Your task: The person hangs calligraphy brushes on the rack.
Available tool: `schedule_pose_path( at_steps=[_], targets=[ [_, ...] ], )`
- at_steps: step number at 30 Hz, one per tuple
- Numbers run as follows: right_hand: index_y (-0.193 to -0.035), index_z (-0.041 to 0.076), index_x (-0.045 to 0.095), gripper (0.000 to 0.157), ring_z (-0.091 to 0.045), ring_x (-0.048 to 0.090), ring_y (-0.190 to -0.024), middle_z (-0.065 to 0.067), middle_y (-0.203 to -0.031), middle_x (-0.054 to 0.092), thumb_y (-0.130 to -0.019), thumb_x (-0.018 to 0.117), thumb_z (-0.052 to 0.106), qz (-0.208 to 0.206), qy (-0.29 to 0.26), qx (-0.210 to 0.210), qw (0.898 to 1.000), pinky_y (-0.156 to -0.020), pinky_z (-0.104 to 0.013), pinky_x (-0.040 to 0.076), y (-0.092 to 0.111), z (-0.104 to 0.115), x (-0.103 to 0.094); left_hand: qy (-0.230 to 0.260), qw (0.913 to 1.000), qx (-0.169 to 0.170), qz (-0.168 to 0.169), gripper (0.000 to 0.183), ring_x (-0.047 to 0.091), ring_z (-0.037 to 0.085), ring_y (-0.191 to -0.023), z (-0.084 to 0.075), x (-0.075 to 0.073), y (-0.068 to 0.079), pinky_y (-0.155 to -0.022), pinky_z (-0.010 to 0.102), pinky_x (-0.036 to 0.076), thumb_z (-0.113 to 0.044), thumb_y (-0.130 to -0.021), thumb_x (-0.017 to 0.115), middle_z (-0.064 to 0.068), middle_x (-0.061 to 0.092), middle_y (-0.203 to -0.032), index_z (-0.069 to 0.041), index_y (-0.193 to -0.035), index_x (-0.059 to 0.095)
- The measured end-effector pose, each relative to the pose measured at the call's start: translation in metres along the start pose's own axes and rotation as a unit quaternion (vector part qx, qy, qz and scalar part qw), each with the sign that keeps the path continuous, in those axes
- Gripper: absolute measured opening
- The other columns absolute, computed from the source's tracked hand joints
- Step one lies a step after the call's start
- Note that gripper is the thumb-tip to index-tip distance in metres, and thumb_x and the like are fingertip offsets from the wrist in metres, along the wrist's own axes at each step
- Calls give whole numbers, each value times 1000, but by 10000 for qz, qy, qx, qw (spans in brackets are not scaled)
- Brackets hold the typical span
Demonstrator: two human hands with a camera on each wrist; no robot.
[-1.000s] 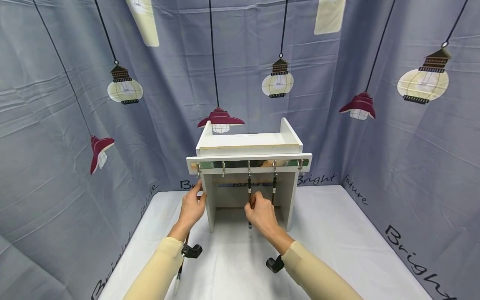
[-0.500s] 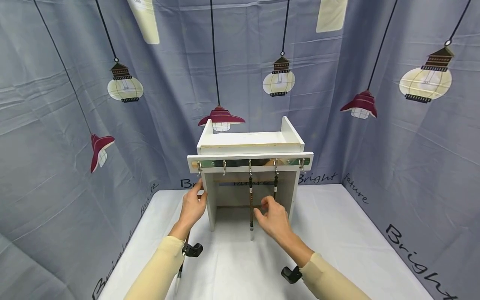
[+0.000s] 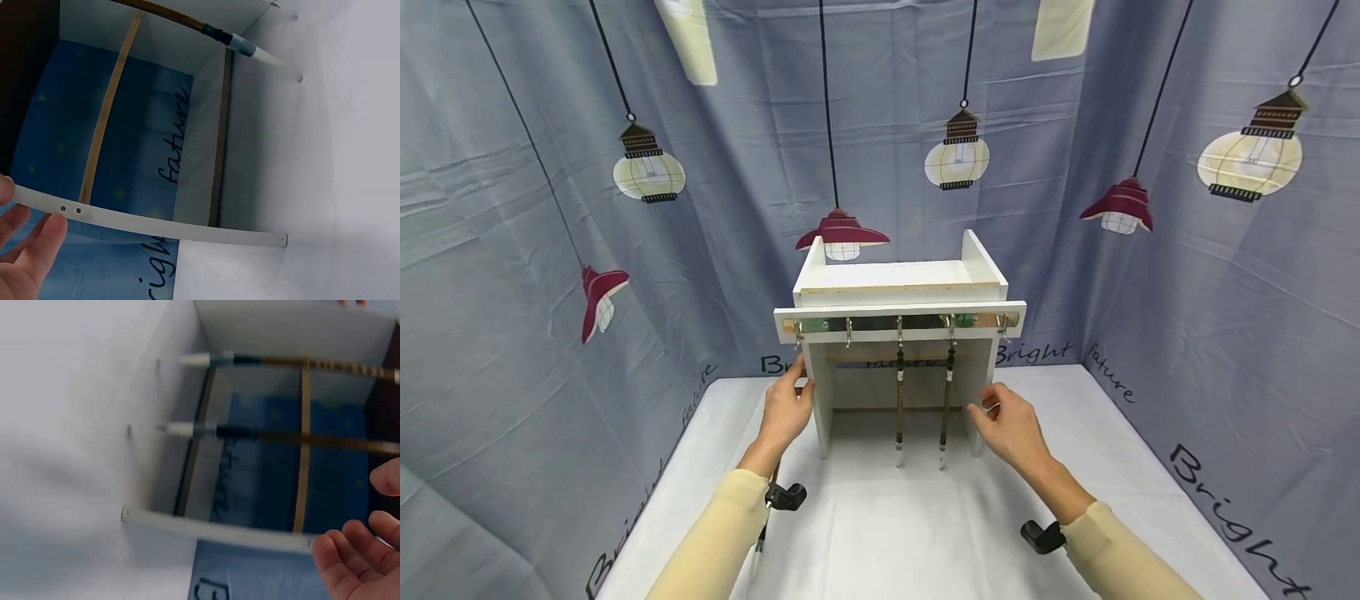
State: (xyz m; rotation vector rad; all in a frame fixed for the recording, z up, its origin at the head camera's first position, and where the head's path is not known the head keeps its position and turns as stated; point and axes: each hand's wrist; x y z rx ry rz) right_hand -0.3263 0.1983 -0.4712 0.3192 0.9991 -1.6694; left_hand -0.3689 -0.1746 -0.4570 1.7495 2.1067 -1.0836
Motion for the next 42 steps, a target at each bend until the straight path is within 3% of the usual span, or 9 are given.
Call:
schedule_pose_path(
  at_steps=[8,15,21,27,42],
  targets=[
    [-127,-2,59,43,-41,69,-107,-23,-123,64,-99,67,30,-100,-174,477,9987,-88,-54,58,-20,-24,-13,30,10000,-55,2,54,72,38,-108,1,1,3,-88,50,61,-14,-106,56,16,66,-134,-13,-159,42],
    [-156,6,37,62,-46,63,-126,-25,-149,52,-107,54,40,244,-631,401,9969,-98,-58,55,-31,-28,-18,2,10000,-39,-61,55,72,39,-108,-1,1,-1,-87,50,61,-13,-106,56,17,65,-134,-12,-158,42],
    [-165,10,22,67,-47,55,-135,-24,-161,40,-111,40,44,627,-1133,493,9904,-101,-56,55,-36,-29,-16,49,10000,-83,-24,55,72,40,-108,-1,2,-3,-87,50,61,-13,-105,56,17,66,-134,-12,-159,42],
    [-166,9,15,69,-47,50,-139,-24,-166,29,-111,38,44,765,-1820,717,9777,-99,-50,56,-42,-27,-8,36,9999,-114,-37,56,72,39,-109,1,1,-2,-86,50,61,-13,-105,56,17,66,-135,-12,-159,41],
    [-165,9,22,67,-46,53,-137,-28,-158,42,-110,40,45,432,-1878,1052,9756,-98,-55,56,-48,-28,-1,88,9999,-143,-6,57,72,36,-108,0,1,-1,-85,48,61,-17,-106,56,15,66,-135,-15,-160,40]
  ],
)
Point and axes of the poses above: each hand's wrist, its own y-axis away from the middle knuckle, its own x-axis out of the palm, z = x × y
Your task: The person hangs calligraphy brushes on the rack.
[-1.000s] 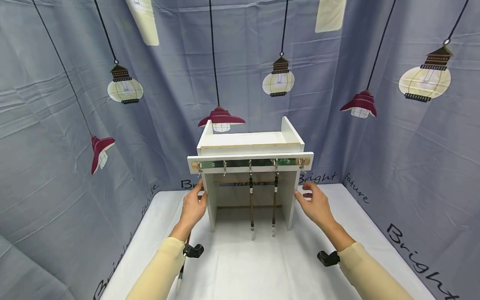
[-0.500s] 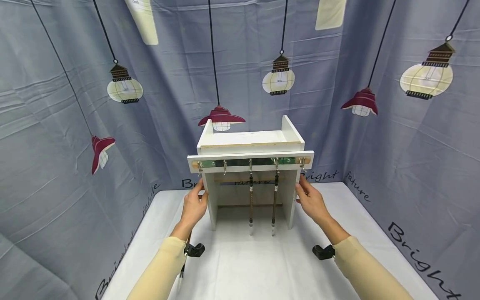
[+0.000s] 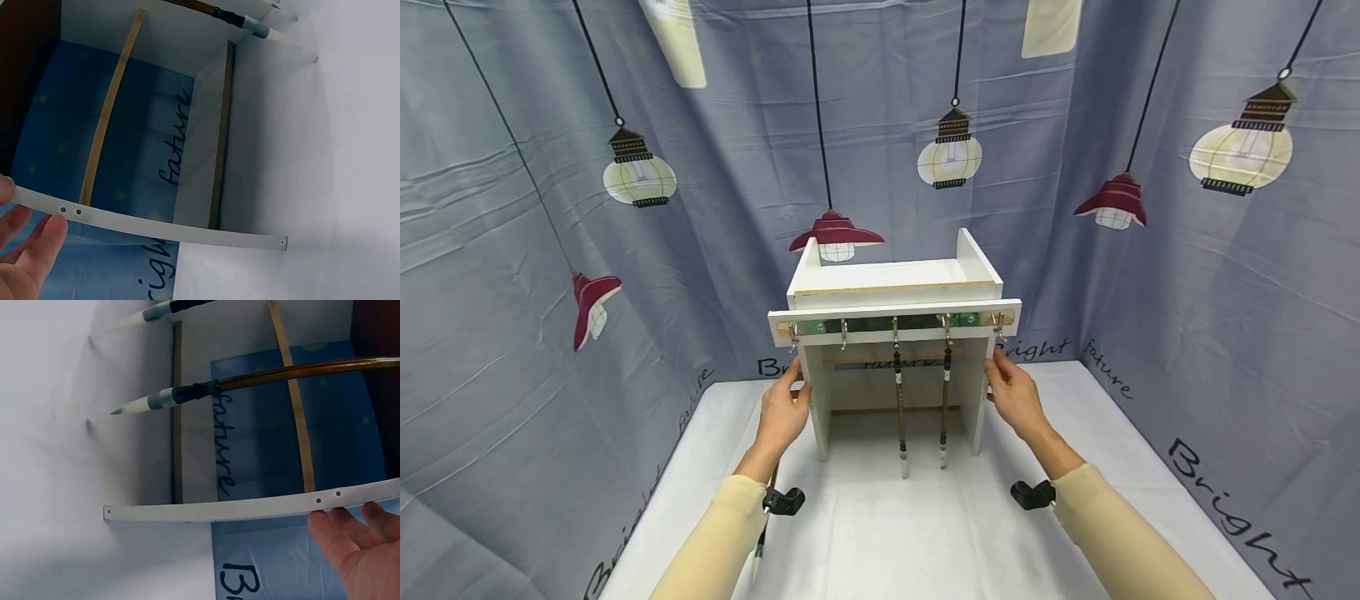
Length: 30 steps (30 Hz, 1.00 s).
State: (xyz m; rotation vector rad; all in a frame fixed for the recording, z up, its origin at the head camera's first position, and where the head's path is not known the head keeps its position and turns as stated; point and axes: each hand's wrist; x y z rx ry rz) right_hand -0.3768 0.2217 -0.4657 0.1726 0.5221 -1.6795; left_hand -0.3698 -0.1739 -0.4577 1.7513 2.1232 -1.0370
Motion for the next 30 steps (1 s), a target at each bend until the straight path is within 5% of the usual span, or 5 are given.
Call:
schedule_pose_path(
  at_steps=[10,20,30],
  targets=[
    [-163,8,27,65,-44,59,-130,-27,-154,48,-111,40,45,-138,187,-33,9997,-92,-48,60,2,2,3,6,9989,-452,-88,64,70,34,-116,9,-9,9,-87,50,61,-39,-101,64,9,64,-140,-28,-160,40],
    [-163,10,28,65,-44,61,-129,-27,-153,49,-110,39,47,-200,236,-28,9995,-91,-47,61,-1,3,1,-347,9938,-917,-518,69,68,38,-117,36,-23,24,-91,54,58,-45,-97,68,14,67,-135,-21,-157,45],
    [-163,11,27,65,-45,60,-129,-27,-153,49,-111,37,47,-192,205,43,9996,-93,-47,60,-1,2,3,-730,9862,-1234,-823,53,70,39,-106,79,-13,55,-86,56,55,-41,-94,72,20,71,-119,-8,-134,63]
  ],
)
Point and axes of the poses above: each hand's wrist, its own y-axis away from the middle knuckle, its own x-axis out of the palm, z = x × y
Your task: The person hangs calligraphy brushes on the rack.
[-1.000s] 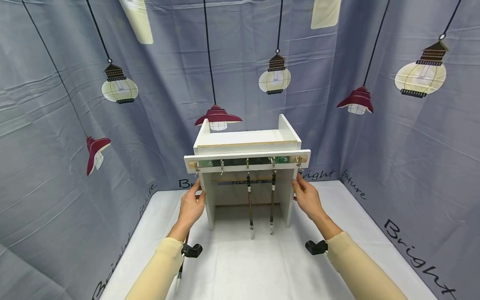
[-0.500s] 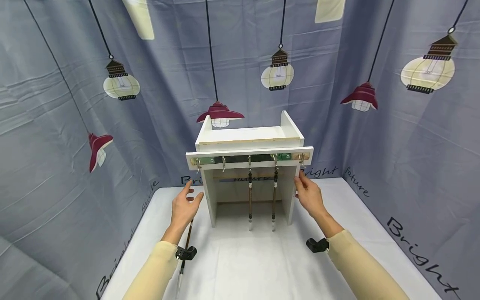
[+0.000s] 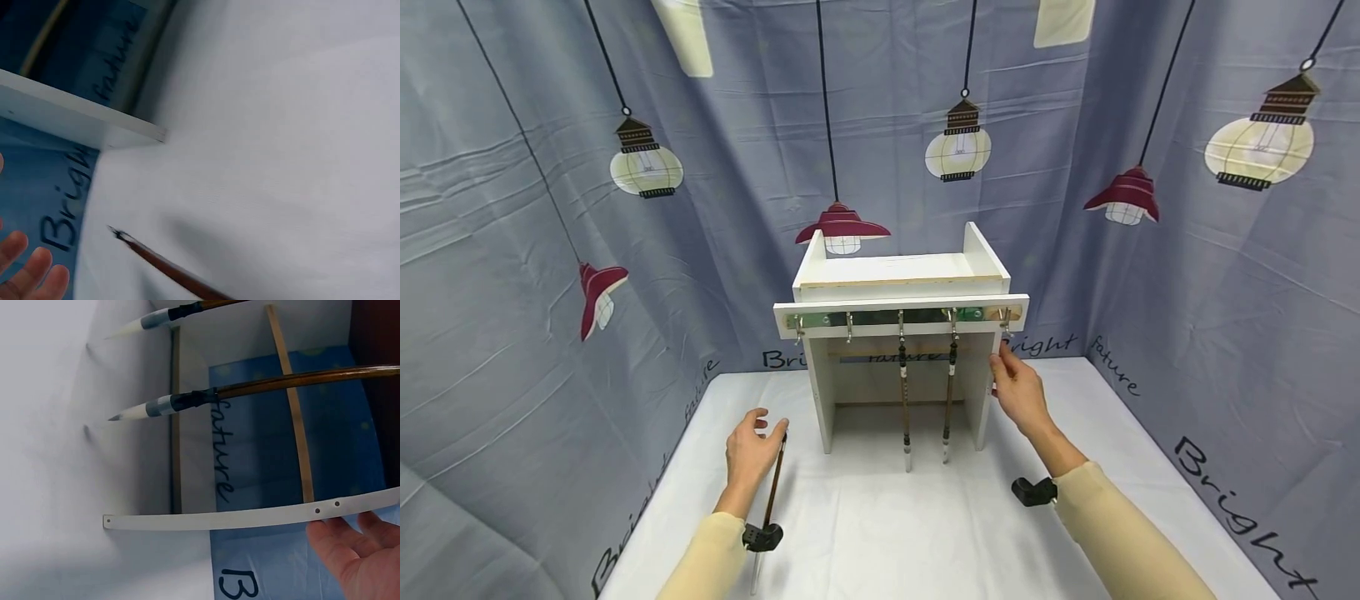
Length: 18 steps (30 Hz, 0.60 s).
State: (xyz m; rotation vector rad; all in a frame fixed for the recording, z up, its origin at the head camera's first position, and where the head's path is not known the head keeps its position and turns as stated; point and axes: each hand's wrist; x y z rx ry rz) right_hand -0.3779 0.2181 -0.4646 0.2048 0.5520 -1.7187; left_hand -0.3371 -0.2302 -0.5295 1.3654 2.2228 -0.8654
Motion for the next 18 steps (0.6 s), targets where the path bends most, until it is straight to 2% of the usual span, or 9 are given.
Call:
schedule_pose_path(
  at_steps=[5,10,13,18],
  targets=[
    [-164,11,27,65,-43,60,-129,-27,-153,49,-111,38,47,31,29,18,10000,-93,-49,60,-1,2,-2,-363,9985,-357,191,56,67,38,-101,17,11,13,-78,53,54,-43,-94,72,18,69,-116,-9,-136,62],
    [-164,12,26,66,-43,59,-131,-25,-155,47,-110,37,49,76,49,72,9999,-94,-49,59,-2,3,-2,-539,9955,-680,376,55,66,36,-98,24,18,22,-71,50,54,-42,-93,72,17,67,-113,-9,-136,63],
    [-164,13,26,66,-43,59,-130,-25,-156,46,-110,38,49,83,41,62,9999,-94,-49,59,-3,3,-2,-575,9943,-739,505,54,65,38,-98,26,21,25,-69,50,54,-39,-93,71,20,67,-115,-8,-136,63],
    [-165,15,24,66,-42,57,-133,-23,-158,44,-110,37,50,98,-40,153,9998,-96,-50,58,0,0,-1,-699,9938,-644,573,49,66,40,-96,33,25,28,-67,51,55,-31,-94,71,25,67,-114,-3,-133,63]
  ],
)
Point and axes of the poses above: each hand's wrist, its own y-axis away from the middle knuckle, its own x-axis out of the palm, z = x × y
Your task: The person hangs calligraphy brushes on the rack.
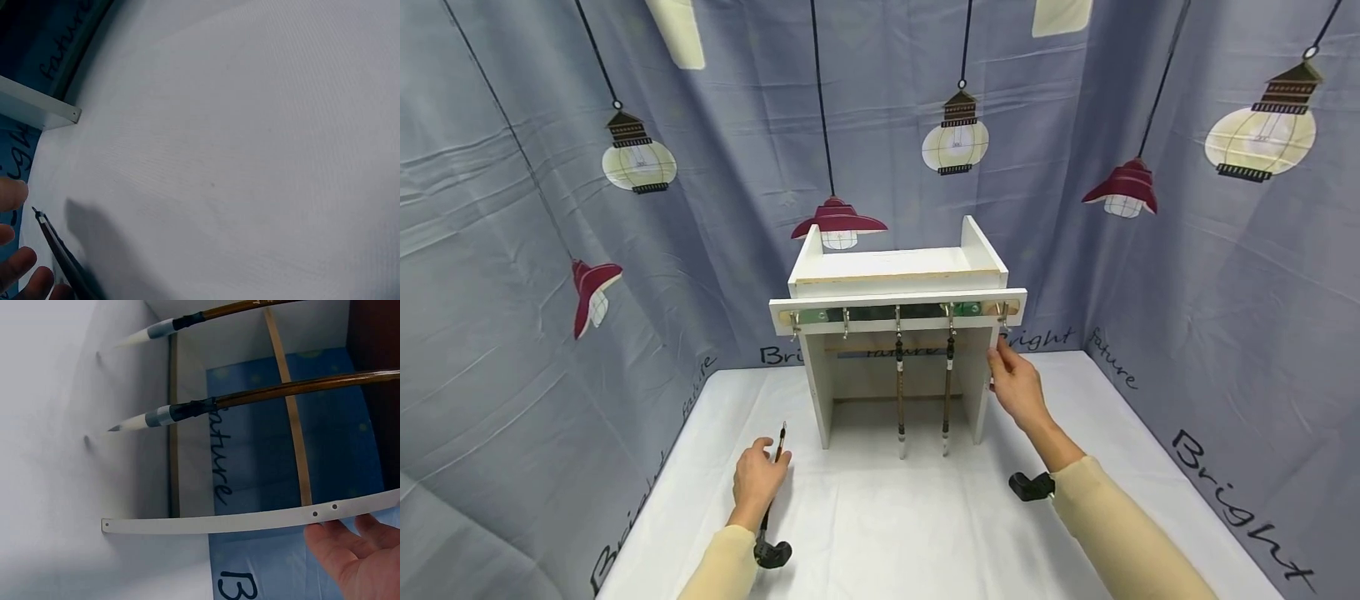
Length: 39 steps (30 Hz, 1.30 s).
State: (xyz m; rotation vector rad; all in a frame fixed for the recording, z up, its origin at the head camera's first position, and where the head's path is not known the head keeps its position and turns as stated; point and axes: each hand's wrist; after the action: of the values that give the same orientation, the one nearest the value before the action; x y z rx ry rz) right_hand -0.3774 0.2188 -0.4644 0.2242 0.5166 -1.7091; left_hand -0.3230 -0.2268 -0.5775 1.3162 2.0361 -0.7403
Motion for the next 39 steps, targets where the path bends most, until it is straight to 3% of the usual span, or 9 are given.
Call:
schedule_pose_path(
  at_steps=[6,13,24,29,39],
  targets=[
    [-165,16,23,64,-41,55,-135,-22,-160,42,-110,38,48,38,-112,219,9997,-98,-49,58,6,-2,2,-313,9995,-25,38,44,66,36,-87,9,4,2,-62,49,53,-24,-93,71,23,67,-106,-1,-130,64],
    [-165,15,23,64,-42,54,-137,-23,-160,42,-111,37,46,28,-20,118,9999,-97,-50,58,4,1,1,-521,9986,33,50,42,67,41,-90,8,8,-2,-70,55,55,-20,-93,68,25,67,-103,3,-128,63],
    [-164,16,24,63,-42,54,-137,-23,-160,42,-111,38,46,9,-113,225,9997,-97,-50,58,2,3,1,-1081,9938,222,123,31,67,44,-85,13,15,-5,-73,57,57,-12,-97,64,26,65,-102,8,-121,66],
    [-164,14,25,64,-41,53,-138,-23,-160,42,-111,39,47,-8,-148,182,9997,-97,-50,58,1,4,2,-1091,9935,295,105,25,68,46,-83,13,15,-6,-69,58,56,-12,-97,63,25,67,-97,7,-113,70],
    [-164,14,26,62,-40,54,-137,-23,-158,44,-111,40,44,-65,-132,144,9998,-97,-49,58,1,6,1,-732,9957,512,-261,29,68,46,-81,3,6,-8,-69,59,56,-11,-98,63,27,68,-99,6,-120,69]
  ],
)
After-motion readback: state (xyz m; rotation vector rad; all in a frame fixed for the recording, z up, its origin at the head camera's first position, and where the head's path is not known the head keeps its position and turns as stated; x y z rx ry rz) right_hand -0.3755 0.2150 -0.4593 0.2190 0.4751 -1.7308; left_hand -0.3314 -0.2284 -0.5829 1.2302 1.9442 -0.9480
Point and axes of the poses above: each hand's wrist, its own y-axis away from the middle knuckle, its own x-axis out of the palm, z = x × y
